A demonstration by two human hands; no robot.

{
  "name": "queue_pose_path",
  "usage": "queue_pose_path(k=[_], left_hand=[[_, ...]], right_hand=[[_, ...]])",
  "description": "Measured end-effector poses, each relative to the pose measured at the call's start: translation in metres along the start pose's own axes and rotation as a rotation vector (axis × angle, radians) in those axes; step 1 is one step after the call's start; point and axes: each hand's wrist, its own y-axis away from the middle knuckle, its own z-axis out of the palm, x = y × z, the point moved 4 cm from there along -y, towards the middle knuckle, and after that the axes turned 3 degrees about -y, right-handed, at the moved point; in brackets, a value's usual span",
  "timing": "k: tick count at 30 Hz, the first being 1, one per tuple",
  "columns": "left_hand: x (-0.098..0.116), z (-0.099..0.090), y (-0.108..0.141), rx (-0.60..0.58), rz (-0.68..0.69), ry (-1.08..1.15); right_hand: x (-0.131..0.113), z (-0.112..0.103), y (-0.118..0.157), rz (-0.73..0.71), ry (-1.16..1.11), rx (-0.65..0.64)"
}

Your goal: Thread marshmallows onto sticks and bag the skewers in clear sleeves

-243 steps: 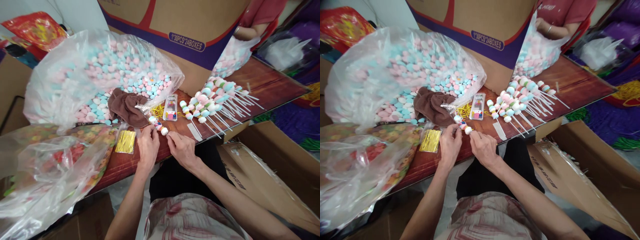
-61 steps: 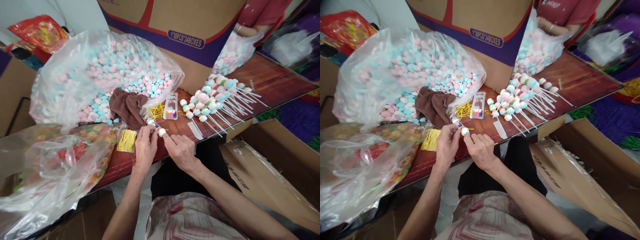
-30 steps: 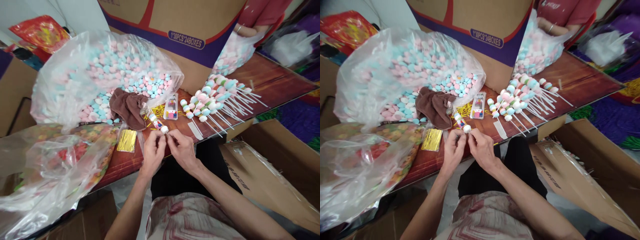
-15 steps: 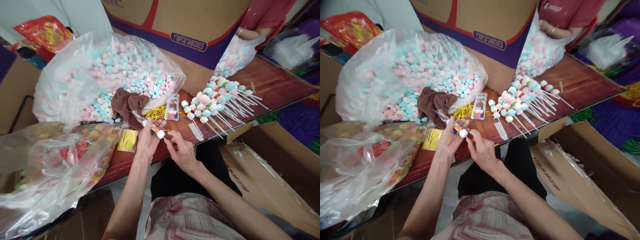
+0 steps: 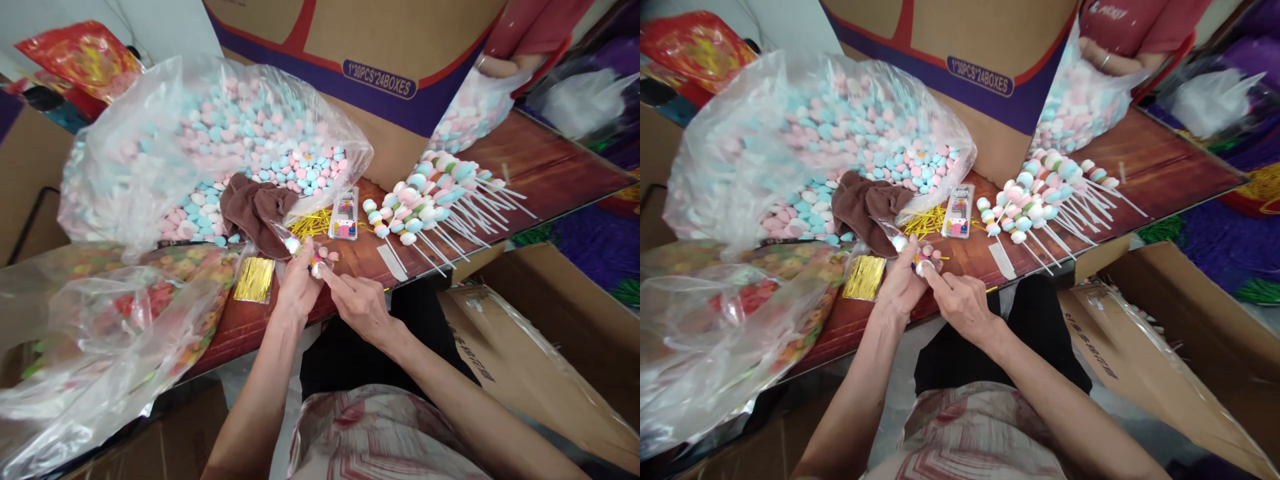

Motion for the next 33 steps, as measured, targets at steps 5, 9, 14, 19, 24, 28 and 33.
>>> queue_pose_path(k=[5, 9, 14, 19, 24, 28, 33], left_hand=[[-0.010, 0.000, 0.001, -0.060, -0.110, 0.049], [-0.009, 0.002, 0.003, -0.062, -0.152, 0.107], [0.001, 0.004, 0.006, -0.006, -0.140, 0.142], [0.001, 0.000, 0.007, 0.008, -0.183, 0.098], [-0.004, -0.004, 0.006, 0.012, -0.170, 0.037], [-0.012, -0.004, 0.005, -0.032, -0.163, 0.020], [-0.011, 0.001, 0.005, -0.091, -0.176, 0.101]], right_hand=[[0.004, 0.006, -0.003, 0.145, -0.300, 0.071], [0.002, 0.004, -0.003, 0.205, -0.377, 0.139], [-0.001, 0.000, 0.002, 0.079, -0.045, 0.071], [0.000, -0.003, 0.003, -0.049, 0.149, 0.101], [0.000, -0.001, 0.000, -0.049, 0.196, 0.116], [-0.002, 0.008, -0.002, -0.050, 0.195, 0.065], [-0.002, 0.009, -0.006, 0.086, -0.114, 0.088]])
